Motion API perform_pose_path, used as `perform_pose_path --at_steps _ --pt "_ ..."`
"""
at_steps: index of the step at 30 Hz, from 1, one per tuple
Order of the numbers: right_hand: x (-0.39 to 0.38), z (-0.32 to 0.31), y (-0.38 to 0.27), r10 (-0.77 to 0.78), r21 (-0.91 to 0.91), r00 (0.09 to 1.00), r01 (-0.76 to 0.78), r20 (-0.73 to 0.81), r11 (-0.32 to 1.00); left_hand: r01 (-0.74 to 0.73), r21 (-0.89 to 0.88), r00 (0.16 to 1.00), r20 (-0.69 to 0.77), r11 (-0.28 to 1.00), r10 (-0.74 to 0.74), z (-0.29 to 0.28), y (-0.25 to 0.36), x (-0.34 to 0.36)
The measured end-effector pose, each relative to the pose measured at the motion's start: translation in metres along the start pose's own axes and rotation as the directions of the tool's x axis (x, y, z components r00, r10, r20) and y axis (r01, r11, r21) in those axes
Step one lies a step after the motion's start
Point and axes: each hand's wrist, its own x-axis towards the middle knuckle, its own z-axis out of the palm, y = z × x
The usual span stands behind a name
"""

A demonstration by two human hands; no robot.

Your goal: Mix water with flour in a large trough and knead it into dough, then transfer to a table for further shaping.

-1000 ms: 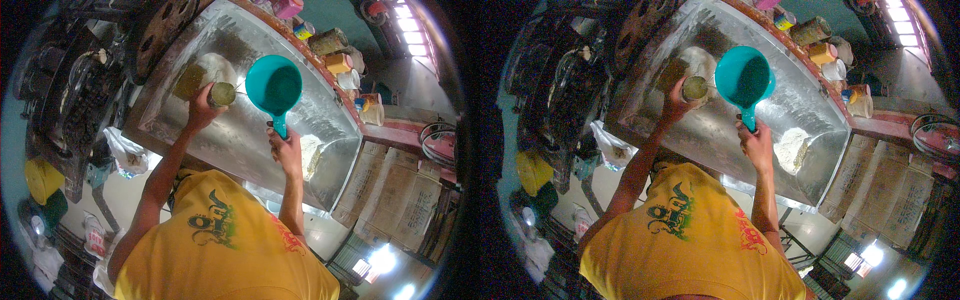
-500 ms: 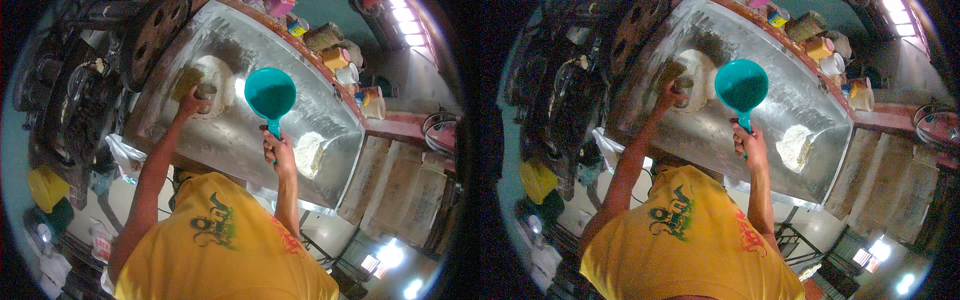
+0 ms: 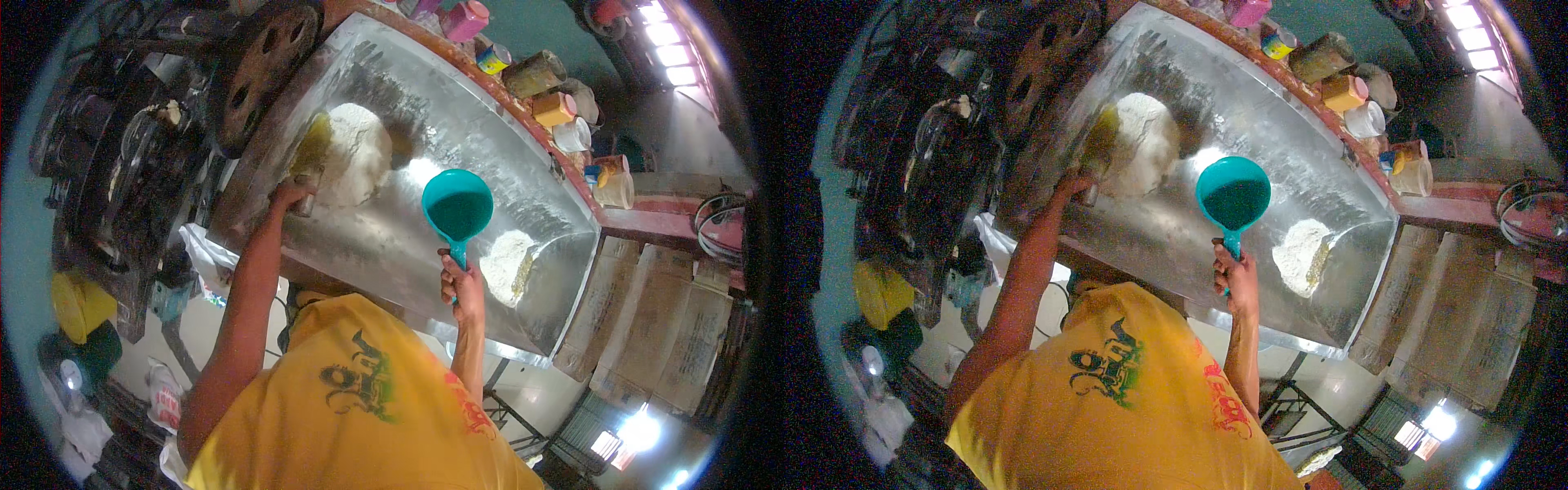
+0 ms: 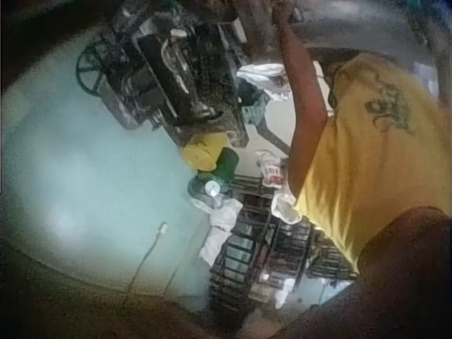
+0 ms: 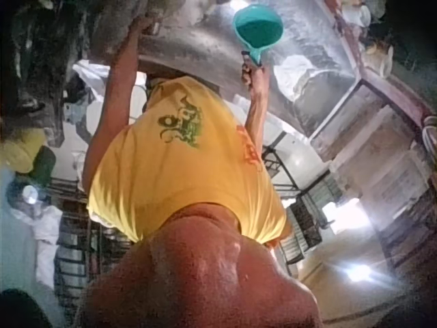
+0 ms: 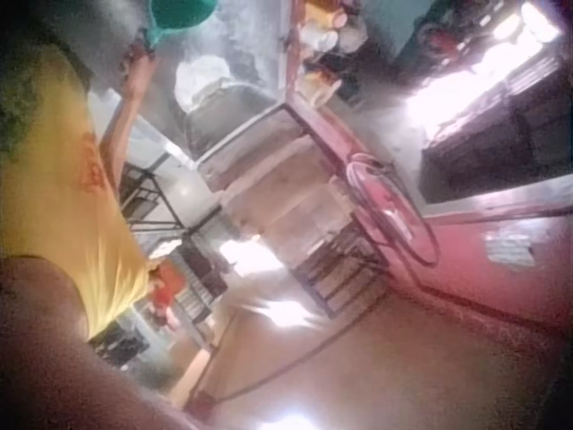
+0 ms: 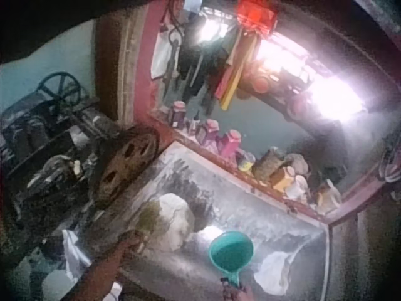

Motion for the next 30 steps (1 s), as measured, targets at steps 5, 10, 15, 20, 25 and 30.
perform_pose_path --at_steps 5,10,15,20,25,30 --pt "0.008 0.000 0.005 0.013 -0.023 1.000 -0.012 0.026 1.000 0.046 0.047 0.996 -0.079 0.998 -0.043 0.003 0.007 0.005" --pt "0.004 0.020 -0.014 -0.007 -0.062 0.992 0.015 0.128 0.998 -0.032 -0.219 0.993 0.107 0.975 0.056 -0.041 -0.005 0.014" --pt "0.005 0.021 -0.016 -0.048 -0.155 0.995 0.060 0.083 0.986 -0.408 -0.175 0.908 0.028 0.896 0.419 -0.072 0.122 -0.082" --pt "0.004 0.040 -0.034 -0.136 -0.301 0.981 0.173 0.139 0.938 -0.635 0.021 0.729 -0.313 0.772 0.609 -0.048 0.128 -0.124" --pt "0.012 0.048 -0.054 -0.209 -0.460 0.960 0.273 0.186 0.845 -0.808 -0.071 0.532 -0.515 0.585 0.672 0.003 0.126 -0.119" --pt "0.017 0.048 -0.065 -0.372 -0.602 0.893 0.447 0.253 0.662 -0.839 -0.117 0.498 -0.560 0.532 0.662 0.017 0.139 -0.124"
